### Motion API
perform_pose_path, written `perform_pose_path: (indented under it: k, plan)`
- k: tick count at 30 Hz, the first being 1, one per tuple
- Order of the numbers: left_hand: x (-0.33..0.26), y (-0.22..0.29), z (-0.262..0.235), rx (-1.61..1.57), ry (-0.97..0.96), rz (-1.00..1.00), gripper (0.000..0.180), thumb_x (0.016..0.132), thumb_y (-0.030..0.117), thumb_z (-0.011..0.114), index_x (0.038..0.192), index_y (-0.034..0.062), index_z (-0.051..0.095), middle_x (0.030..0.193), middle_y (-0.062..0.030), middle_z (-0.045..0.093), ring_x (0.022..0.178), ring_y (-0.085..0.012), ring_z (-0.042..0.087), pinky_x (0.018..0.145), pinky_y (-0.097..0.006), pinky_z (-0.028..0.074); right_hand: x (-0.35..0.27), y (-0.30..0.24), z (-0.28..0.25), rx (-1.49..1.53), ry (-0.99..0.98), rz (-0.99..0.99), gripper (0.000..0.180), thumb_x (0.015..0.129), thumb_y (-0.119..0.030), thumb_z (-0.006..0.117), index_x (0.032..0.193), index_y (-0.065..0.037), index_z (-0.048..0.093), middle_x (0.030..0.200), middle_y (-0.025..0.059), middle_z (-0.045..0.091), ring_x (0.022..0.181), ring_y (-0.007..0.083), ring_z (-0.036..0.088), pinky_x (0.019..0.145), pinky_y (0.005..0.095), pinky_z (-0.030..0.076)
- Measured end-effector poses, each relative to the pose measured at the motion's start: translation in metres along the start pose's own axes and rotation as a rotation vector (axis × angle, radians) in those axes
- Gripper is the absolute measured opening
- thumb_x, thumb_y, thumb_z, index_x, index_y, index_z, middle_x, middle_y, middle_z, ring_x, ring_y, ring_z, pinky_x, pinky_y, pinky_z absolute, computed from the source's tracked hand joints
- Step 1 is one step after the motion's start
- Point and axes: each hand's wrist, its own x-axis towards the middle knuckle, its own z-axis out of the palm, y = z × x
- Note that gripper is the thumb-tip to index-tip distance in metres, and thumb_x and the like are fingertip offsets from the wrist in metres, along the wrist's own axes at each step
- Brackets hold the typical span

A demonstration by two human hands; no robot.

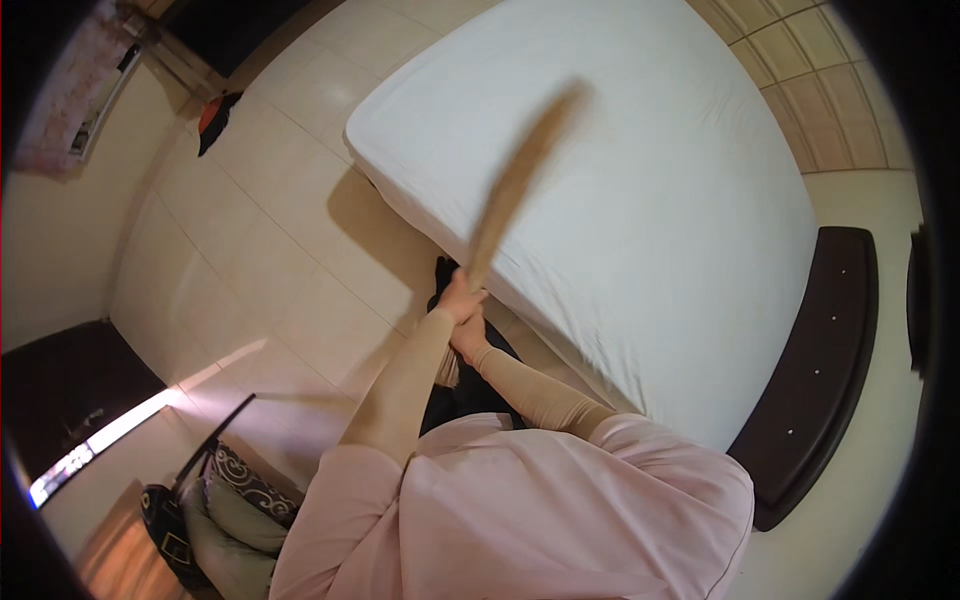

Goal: Tidying the bed by tucking in the sheets and using a broom to smooth the mattress surface.

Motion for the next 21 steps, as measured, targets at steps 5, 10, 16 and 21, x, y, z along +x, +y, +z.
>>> perform_pose_path:
  k: [5, 10, 16, 21]
  plan:
    - [0.023, 0.009, -0.053, -0.317, 0.451, -0.038, 0.075, 0.087, 0.019, 0.065, 0.143, -0.0051, 0.021, 0.134, -0.028, 0.046, 0.123, -0.0368, 0.048, 0.105, -0.039, 0.037, 0.057, -0.062, 0.009, -0.383, -0.2, 0.063, 0.067, 0.071, -0.025, 0.077, 0.126, -0.001, 0.046, 0.113, 0.0235, 0.062, 0.112, 0.0375, 0.059, 0.093, 0.0403, 0.046]
    - [0.078, 0.084, -0.067, -0.316, 0.409, 0.192, 0.072, 0.092, 0.031, 0.062, 0.143, -0.0053, 0.025, 0.13, -0.0246, 0.049, 0.12, -0.0308, 0.05, 0.104, -0.039, 0.036, 0.095, -0.128, -0.056, -0.361, -0.082, -0.051, 0.057, 0.068, -0.021, 0.074, 0.117, -0.002, 0.051, 0.106, 0.022, 0.063, 0.099, 0.0346, 0.062, 0.087, 0.0407, 0.048]
    - [0.14, 0.115, -0.109, 0.465, 0.155, 0.287, 0.066, 0.09, 0.047, 0.058, 0.137, 0.003, 0.044, 0.138, -0.0209, 0.046, 0.128, -0.0349, 0.043, 0.107, -0.043, 0.034, 0.123, -0.132, -0.157, 0.036, 0.729, 0.083, 0.037, 0.074, -0.006, 0.069, 0.104, 0.002, 0.05, 0.083, 0.0101, 0.058, 0.069, 0.0192, 0.059, 0.061, 0.0323, 0.05]
    - [0.178, 0.108, -0.179, 0.867, 0.045, 0.04, 0.08, 0.086, 0.051, 0.062, 0.148, 0.01, 0.032, 0.159, -0.0159, 0.012, 0.146, -0.032, 0.014, 0.113, -0.055, 0.022, 0.207, -0.107, -0.215, 0.317, 1.153, 0.21, 0.033, 0.072, -0.003, 0.067, 0.099, 0.004, 0.049, 0.082, 0.0125, 0.059, 0.067, 0.0241, 0.061, 0.061, 0.0372, 0.053]
